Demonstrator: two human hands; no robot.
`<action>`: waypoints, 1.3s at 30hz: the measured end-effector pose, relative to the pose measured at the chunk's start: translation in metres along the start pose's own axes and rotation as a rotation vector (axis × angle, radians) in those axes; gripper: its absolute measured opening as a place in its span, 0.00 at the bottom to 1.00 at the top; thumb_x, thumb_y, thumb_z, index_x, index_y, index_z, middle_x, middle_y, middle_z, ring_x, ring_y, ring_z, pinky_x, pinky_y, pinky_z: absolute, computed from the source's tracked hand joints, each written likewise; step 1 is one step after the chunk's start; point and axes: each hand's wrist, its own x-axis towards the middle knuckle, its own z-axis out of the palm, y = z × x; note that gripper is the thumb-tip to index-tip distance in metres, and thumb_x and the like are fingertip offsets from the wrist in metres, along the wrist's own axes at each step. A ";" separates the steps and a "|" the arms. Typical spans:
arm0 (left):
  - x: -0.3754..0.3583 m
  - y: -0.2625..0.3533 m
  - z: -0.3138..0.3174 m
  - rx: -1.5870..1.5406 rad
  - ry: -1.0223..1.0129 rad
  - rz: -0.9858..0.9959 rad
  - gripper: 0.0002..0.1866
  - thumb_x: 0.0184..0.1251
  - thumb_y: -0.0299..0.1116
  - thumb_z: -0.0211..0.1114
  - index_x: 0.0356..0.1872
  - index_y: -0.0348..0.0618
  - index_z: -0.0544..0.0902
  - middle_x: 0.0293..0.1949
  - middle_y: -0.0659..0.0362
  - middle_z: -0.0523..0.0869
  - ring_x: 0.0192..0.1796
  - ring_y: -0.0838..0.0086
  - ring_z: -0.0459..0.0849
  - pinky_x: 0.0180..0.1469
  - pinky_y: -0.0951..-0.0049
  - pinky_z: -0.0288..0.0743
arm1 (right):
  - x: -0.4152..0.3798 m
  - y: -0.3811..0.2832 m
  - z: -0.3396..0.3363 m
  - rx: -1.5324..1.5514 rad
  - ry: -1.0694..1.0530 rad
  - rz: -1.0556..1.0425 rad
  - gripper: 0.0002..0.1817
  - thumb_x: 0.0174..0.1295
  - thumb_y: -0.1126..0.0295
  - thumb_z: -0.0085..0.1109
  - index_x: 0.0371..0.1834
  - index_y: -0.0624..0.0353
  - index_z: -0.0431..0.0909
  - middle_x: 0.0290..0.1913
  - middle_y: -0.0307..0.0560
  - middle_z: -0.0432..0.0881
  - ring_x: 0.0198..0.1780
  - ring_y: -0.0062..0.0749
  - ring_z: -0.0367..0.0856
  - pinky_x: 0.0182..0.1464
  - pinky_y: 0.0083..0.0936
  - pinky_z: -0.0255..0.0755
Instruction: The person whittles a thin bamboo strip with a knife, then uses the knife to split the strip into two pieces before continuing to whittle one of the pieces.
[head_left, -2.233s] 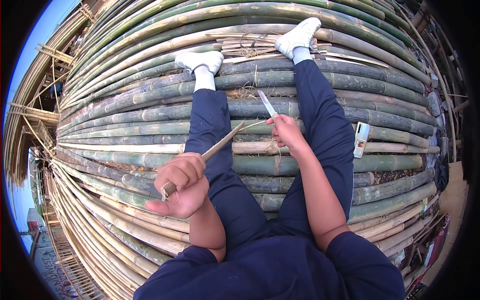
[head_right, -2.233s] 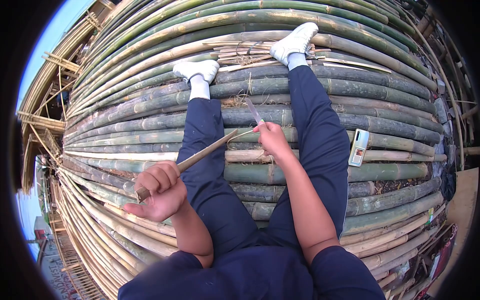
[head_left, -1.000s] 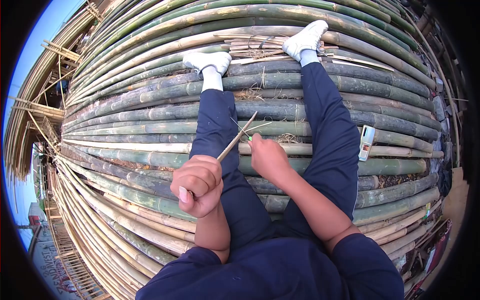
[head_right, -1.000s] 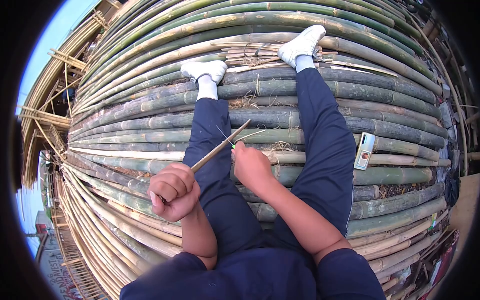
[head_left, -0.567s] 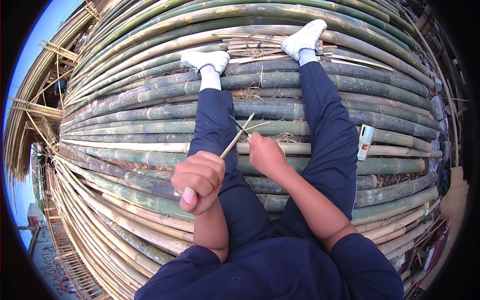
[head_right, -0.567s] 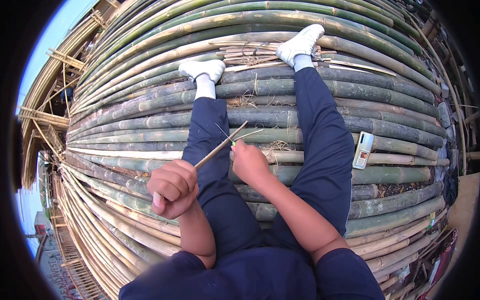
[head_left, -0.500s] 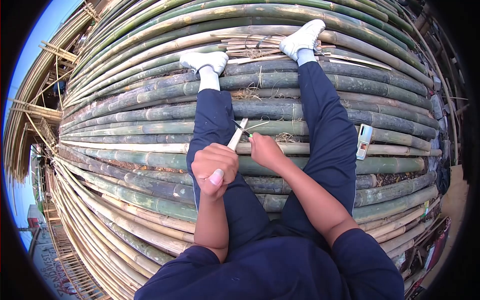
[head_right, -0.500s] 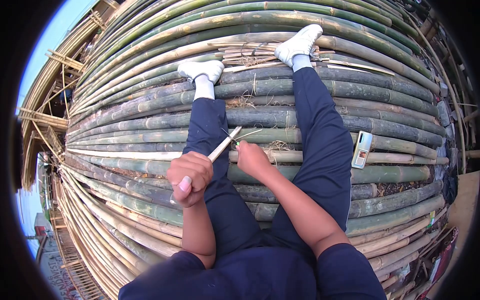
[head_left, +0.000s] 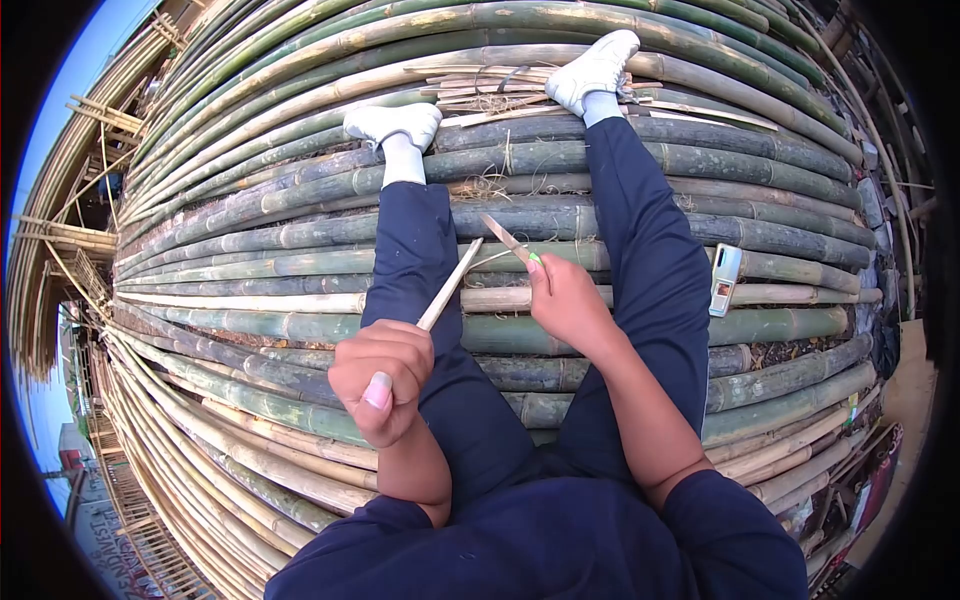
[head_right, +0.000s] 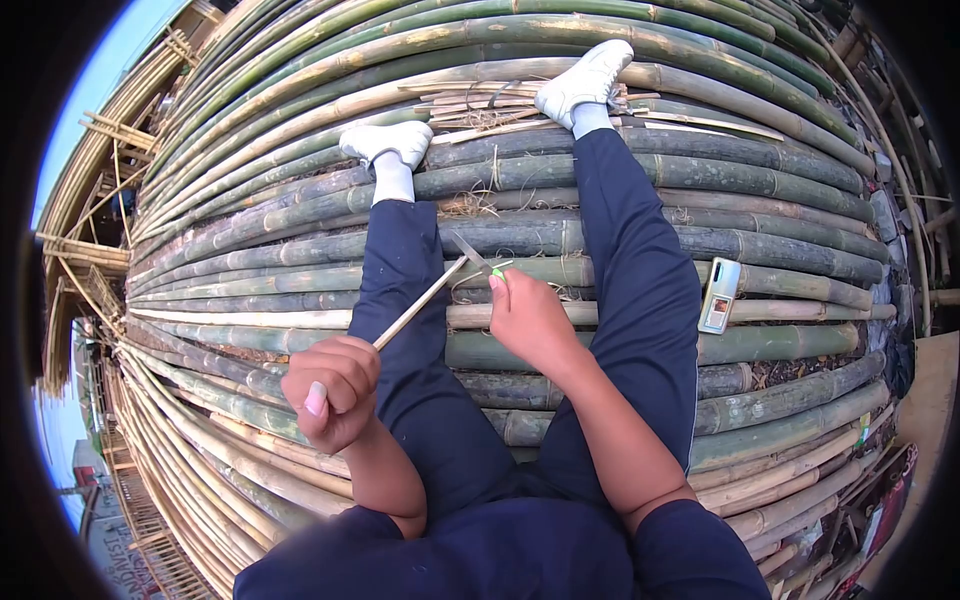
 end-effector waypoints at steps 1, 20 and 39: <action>0.004 0.009 0.002 0.003 0.001 0.000 0.23 0.63 0.32 0.51 0.07 0.43 0.60 0.08 0.60 0.62 0.08 0.74 0.59 0.13 0.74 0.54 | 0.003 0.003 -0.004 -0.004 0.031 0.016 0.17 0.75 0.64 0.47 0.33 0.68 0.73 0.27 0.67 0.79 0.33 0.69 0.78 0.39 0.55 0.69; 0.004 -0.007 0.017 -0.182 -0.011 -0.073 0.19 0.67 0.35 0.48 0.14 0.42 0.67 0.11 0.60 0.66 0.12 0.70 0.61 0.19 0.68 0.58 | 0.005 0.008 -0.010 0.195 -0.047 0.057 0.19 0.76 0.61 0.45 0.33 0.67 0.73 0.28 0.61 0.78 0.33 0.57 0.78 0.40 0.46 0.70; -0.007 0.027 -0.007 -0.026 0.270 0.093 0.21 0.76 0.39 0.43 0.17 0.50 0.60 0.10 0.65 0.59 0.12 0.79 0.51 0.17 0.74 0.48 | 0.006 0.011 -0.020 0.138 -0.020 0.140 0.21 0.76 0.58 0.46 0.33 0.67 0.73 0.26 0.58 0.77 0.30 0.52 0.77 0.40 0.43 0.70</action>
